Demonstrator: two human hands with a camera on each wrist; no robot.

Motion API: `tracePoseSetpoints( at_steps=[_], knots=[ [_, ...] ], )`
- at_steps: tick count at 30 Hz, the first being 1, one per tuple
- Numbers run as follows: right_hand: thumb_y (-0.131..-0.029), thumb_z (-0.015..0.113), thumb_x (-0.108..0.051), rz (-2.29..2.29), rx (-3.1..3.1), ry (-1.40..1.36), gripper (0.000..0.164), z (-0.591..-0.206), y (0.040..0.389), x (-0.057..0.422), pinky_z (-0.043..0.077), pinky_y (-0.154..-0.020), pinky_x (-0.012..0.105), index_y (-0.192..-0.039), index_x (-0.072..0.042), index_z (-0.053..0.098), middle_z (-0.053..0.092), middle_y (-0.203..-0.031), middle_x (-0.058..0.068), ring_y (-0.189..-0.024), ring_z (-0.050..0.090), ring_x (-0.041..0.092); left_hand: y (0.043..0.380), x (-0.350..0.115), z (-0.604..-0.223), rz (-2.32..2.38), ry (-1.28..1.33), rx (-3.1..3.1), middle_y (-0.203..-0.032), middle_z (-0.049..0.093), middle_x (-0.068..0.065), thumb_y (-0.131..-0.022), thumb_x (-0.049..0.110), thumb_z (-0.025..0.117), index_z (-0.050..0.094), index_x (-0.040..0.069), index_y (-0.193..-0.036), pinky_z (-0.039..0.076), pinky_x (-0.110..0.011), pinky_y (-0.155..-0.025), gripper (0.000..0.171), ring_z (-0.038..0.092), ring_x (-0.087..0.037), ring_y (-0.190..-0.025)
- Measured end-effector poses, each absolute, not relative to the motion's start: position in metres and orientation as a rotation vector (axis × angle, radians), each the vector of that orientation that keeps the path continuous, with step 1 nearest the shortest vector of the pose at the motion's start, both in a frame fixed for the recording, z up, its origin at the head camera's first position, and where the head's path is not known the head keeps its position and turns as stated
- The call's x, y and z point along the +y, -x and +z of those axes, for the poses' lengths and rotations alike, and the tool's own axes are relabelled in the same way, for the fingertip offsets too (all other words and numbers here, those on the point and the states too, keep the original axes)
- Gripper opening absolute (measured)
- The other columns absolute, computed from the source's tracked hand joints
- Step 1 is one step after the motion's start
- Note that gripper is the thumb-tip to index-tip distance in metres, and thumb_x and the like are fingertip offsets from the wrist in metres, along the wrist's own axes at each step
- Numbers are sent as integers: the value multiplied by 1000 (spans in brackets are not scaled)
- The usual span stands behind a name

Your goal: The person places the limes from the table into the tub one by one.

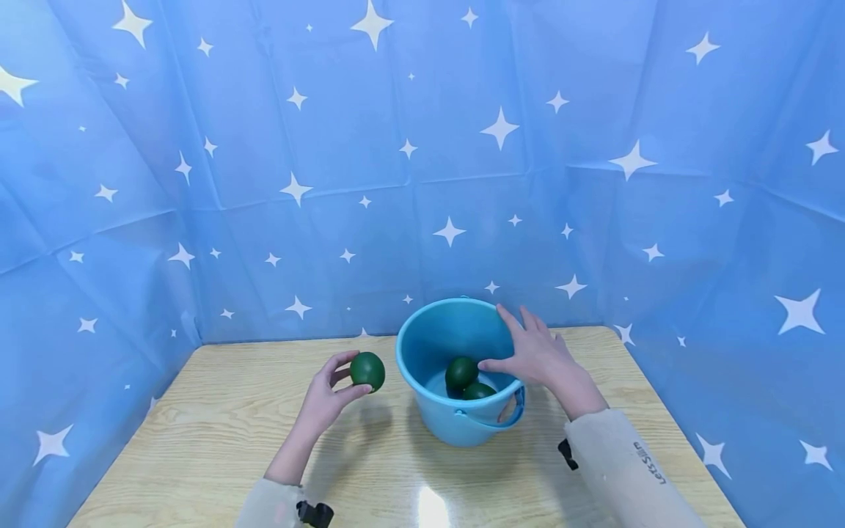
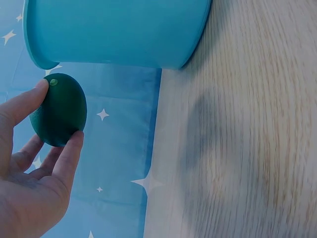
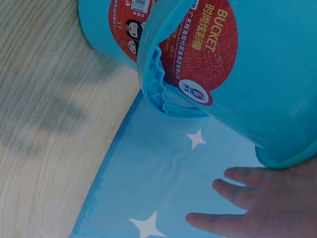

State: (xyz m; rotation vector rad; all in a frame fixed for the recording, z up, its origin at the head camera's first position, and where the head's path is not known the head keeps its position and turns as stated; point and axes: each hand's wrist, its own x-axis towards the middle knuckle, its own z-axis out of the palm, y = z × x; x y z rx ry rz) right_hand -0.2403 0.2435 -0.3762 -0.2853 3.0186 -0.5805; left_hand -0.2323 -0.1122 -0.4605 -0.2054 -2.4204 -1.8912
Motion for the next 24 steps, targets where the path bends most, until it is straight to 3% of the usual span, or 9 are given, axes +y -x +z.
tracePoseSetpoints(
  at_steps=[10,18,24],
  knots=[
    [-79,71,-67,-553,3026,288,113,-376,240,244,19,-106,84,-160,-11,16,12,-161,34,-142,15,61,230,-114,-457,-1910,235,-2404,-145,50,-14,-83,12,81,52,8,-140,57,-42,-100,64,52,-39,-132],
    [-77,71,-69,-508,3066,288,113,-375,240,245,0,-104,88,-160,-13,18,12,-161,33,-146,5,58,229,-114,-454,-1907,252,-2394,-145,51,-13,-83,13,82,53,8,-140,57,-42,-99,64,53,-37,-131],
    [-77,71,-69,-500,3072,282,113,-376,240,245,-5,-104,88,-160,-13,19,11,-161,33,-146,2,59,229,-113,-453,-1919,251,-2389,-145,51,-13,-82,12,82,53,8,-139,57,-42,-99,64,53,-38,-131]
  ],
)
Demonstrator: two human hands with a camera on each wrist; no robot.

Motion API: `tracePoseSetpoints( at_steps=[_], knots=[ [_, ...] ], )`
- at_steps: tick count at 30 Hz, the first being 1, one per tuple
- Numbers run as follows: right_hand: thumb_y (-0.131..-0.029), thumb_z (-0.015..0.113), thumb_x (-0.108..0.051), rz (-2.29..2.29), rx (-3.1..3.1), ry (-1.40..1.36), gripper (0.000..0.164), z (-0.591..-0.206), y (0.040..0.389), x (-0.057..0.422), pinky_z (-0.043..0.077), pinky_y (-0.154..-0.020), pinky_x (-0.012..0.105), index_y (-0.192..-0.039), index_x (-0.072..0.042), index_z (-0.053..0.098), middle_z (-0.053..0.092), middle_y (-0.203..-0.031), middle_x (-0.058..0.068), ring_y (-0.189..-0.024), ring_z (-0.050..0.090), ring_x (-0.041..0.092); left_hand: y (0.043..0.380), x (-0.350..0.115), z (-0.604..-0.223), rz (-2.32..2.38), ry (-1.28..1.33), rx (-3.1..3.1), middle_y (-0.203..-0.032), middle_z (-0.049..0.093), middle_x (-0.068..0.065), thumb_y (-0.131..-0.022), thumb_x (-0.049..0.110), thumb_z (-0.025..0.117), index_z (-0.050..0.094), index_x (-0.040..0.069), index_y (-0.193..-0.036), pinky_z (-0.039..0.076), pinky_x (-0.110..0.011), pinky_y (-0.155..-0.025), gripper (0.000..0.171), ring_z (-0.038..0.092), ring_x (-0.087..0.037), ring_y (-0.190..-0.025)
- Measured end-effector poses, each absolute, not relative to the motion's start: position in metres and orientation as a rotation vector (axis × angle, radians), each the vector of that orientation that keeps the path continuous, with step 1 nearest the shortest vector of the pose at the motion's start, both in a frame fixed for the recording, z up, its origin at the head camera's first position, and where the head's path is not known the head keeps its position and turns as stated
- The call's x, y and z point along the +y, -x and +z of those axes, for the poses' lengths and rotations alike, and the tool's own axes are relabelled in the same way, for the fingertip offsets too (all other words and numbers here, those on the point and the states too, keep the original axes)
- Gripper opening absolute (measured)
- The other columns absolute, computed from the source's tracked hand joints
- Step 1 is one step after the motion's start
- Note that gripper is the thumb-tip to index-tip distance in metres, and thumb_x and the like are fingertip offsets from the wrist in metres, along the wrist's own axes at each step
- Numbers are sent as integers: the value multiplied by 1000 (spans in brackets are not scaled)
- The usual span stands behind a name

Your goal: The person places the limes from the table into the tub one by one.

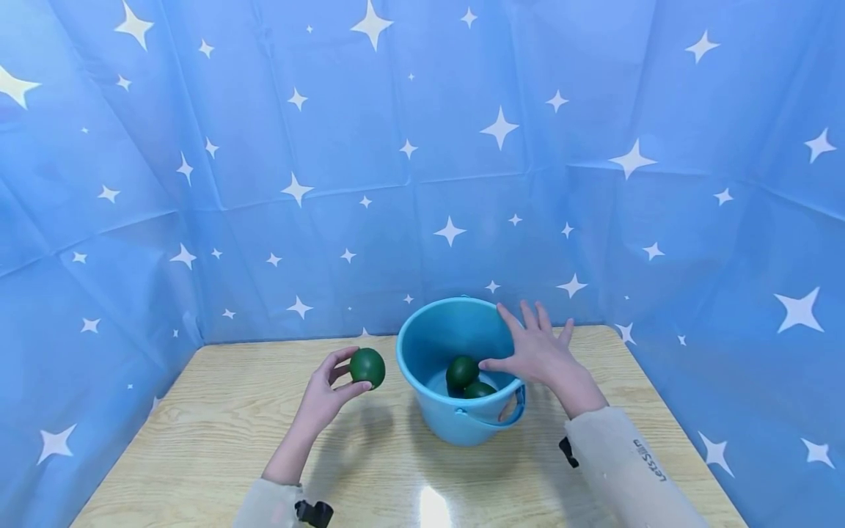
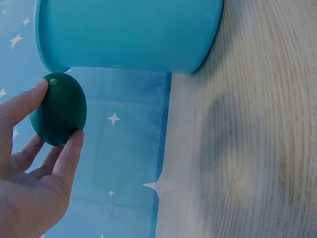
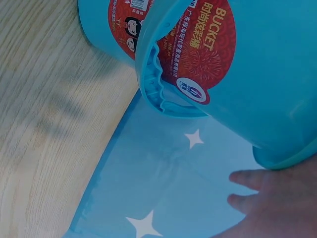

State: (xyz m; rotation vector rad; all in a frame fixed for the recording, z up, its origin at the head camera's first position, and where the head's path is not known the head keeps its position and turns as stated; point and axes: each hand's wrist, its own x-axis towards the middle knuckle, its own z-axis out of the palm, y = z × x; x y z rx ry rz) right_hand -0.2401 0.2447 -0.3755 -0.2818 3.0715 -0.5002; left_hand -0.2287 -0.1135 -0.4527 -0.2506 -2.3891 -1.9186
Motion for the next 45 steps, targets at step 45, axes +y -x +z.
tracePoseSetpoints(
  at_steps=[45],
  knots=[
    [-77,71,-68,-519,3068,262,112,-378,242,246,-5,-103,89,-160,-13,19,10,-161,34,-146,2,59,220,-104,-429,-1943,308,-2362,-145,52,-12,-82,11,82,53,10,-140,58,-40,-98,66,53,-36,-131]
  ],
)
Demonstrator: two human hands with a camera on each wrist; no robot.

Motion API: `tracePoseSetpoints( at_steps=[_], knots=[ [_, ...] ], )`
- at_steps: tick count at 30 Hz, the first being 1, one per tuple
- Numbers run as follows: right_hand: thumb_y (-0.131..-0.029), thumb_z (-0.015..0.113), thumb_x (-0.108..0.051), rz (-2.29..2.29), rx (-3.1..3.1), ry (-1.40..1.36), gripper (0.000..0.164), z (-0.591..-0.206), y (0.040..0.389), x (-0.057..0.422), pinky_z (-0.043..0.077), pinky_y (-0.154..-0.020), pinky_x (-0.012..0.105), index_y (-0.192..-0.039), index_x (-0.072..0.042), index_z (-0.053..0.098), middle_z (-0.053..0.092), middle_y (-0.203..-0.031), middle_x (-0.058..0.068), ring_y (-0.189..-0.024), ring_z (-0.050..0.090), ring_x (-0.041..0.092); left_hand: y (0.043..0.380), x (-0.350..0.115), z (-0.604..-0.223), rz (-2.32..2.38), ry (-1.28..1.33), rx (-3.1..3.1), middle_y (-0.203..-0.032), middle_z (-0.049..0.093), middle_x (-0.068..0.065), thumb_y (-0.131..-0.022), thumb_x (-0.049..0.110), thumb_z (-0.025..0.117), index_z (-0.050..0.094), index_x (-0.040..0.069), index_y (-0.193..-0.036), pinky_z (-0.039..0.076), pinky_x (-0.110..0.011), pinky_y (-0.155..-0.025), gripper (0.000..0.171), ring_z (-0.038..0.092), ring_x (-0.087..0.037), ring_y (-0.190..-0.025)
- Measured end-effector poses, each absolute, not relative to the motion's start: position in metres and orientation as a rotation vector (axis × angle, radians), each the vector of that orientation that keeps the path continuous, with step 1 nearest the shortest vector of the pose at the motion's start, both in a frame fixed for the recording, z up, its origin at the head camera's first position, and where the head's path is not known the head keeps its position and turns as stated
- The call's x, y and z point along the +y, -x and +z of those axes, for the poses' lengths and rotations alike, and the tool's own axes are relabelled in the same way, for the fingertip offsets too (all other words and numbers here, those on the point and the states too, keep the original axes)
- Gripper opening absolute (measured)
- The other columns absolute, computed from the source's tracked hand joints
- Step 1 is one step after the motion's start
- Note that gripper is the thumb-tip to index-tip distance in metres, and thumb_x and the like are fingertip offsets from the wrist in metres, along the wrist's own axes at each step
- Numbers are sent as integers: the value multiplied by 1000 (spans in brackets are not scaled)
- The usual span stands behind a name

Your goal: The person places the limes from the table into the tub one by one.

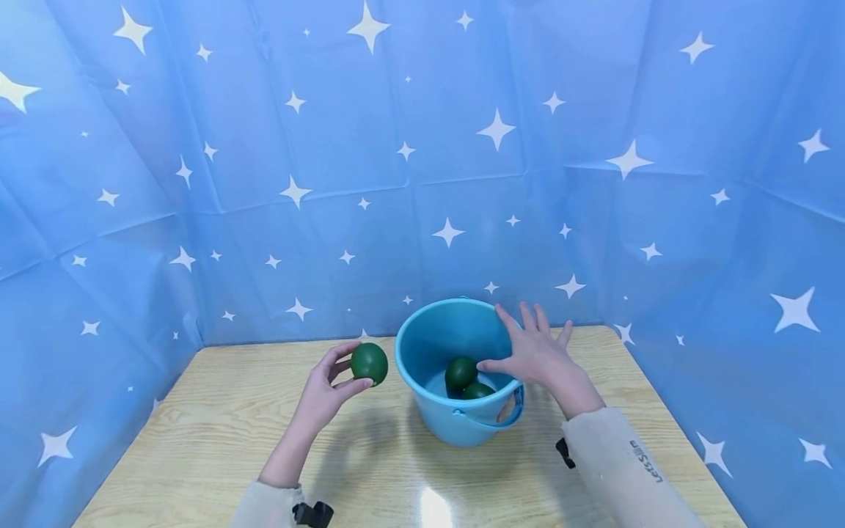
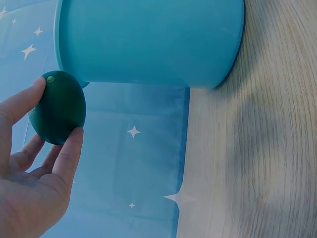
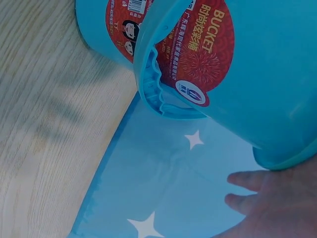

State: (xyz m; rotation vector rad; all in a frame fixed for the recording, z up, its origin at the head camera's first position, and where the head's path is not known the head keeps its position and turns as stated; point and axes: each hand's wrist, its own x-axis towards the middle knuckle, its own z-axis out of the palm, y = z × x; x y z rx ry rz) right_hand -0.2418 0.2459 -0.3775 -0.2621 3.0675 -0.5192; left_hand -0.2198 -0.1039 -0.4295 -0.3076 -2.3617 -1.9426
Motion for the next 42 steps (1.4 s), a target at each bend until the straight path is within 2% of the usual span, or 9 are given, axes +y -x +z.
tracePoseSetpoints(
  at_steps=[18,28,42],
  knots=[
    [-77,71,-69,-532,3057,267,113,-377,240,245,-5,-104,88,-160,-13,18,10,-161,34,-146,3,58,217,-104,-421,-1961,376,-2330,-148,49,-12,-82,10,81,50,7,-142,59,-32,-95,67,53,-36,-131],
    [-77,72,-67,-527,3058,287,112,-374,239,245,-3,-103,89,-160,-14,18,11,-161,34,-146,4,59,216,-101,-414,-1962,386,-2326,-150,46,-11,-83,11,81,52,13,-141,59,-31,-95,65,52,-35,-133],
    [-78,73,-64,-524,3043,283,110,-376,244,245,-2,-103,89,-160,-13,18,11,-161,35,-145,4,59,217,-97,-410,-1973,399,-2315,-148,48,-10,-82,11,82,53,13,-140,59,-31,-94,65,53,-34,-132]
  ],
)
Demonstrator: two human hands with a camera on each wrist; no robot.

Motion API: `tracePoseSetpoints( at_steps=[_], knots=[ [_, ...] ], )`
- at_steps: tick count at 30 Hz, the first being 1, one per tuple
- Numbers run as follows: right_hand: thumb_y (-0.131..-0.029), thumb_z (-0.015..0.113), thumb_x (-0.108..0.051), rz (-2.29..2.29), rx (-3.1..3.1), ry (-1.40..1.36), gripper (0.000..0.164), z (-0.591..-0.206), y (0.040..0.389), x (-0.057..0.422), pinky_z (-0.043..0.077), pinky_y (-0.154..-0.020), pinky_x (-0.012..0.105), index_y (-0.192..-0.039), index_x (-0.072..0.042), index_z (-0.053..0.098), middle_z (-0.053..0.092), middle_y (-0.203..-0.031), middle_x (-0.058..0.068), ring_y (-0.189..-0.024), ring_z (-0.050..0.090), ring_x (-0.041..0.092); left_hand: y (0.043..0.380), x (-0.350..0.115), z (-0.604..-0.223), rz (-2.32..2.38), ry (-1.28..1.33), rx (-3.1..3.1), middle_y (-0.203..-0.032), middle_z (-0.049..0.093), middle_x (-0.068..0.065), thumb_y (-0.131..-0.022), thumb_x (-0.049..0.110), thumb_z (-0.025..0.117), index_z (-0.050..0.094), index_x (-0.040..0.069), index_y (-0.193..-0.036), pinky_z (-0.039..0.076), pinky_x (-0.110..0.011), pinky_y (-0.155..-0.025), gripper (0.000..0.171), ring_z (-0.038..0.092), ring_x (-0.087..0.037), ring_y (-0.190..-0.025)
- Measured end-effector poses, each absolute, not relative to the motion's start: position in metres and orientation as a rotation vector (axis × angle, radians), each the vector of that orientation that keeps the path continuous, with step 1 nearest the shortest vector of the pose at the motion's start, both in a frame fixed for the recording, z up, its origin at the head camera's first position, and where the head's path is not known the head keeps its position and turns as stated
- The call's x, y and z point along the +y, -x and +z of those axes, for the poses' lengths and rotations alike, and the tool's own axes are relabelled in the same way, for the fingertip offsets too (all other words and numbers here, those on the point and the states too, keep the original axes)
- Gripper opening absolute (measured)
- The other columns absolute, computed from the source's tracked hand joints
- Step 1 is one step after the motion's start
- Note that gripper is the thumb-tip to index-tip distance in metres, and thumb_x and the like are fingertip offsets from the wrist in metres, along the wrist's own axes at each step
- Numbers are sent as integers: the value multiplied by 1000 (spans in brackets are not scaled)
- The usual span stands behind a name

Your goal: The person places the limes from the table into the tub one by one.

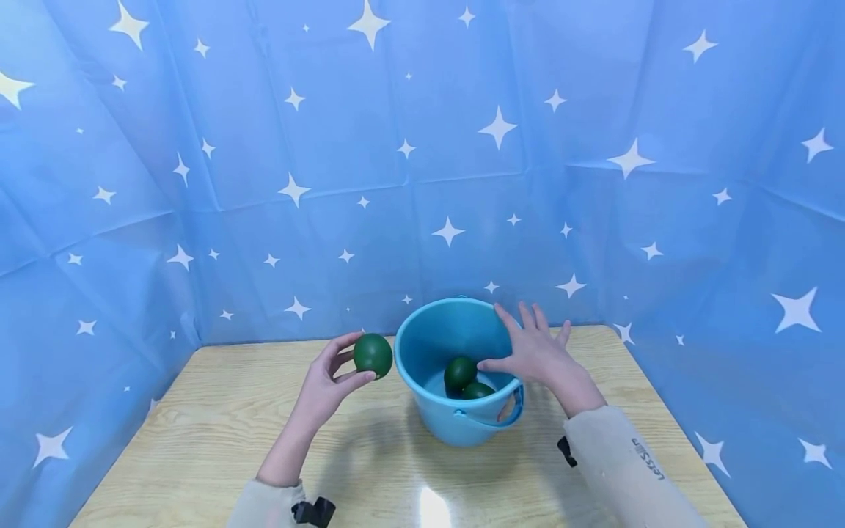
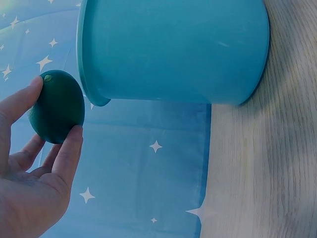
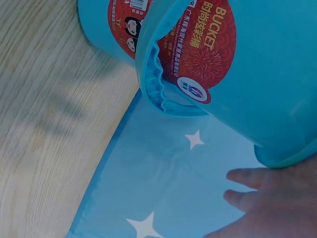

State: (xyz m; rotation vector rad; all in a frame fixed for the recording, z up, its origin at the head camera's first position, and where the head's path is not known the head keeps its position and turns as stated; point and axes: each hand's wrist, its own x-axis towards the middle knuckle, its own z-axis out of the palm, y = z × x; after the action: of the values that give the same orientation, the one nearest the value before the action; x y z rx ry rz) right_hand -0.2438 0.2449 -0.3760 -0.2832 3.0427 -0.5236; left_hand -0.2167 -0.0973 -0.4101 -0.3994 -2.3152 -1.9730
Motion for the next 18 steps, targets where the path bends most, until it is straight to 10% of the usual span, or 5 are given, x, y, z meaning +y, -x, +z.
tracePoseSetpoints(
  at_steps=[18],
  knots=[
    [-77,72,-67,-551,3035,298,112,-376,245,244,-2,-104,88,-160,-14,18,10,-161,34,-146,4,58,216,-92,-406,-1974,455,-2313,-148,48,-10,-83,12,81,53,13,-140,59,-31,-94,64,54,-34,-130]
  ],
)
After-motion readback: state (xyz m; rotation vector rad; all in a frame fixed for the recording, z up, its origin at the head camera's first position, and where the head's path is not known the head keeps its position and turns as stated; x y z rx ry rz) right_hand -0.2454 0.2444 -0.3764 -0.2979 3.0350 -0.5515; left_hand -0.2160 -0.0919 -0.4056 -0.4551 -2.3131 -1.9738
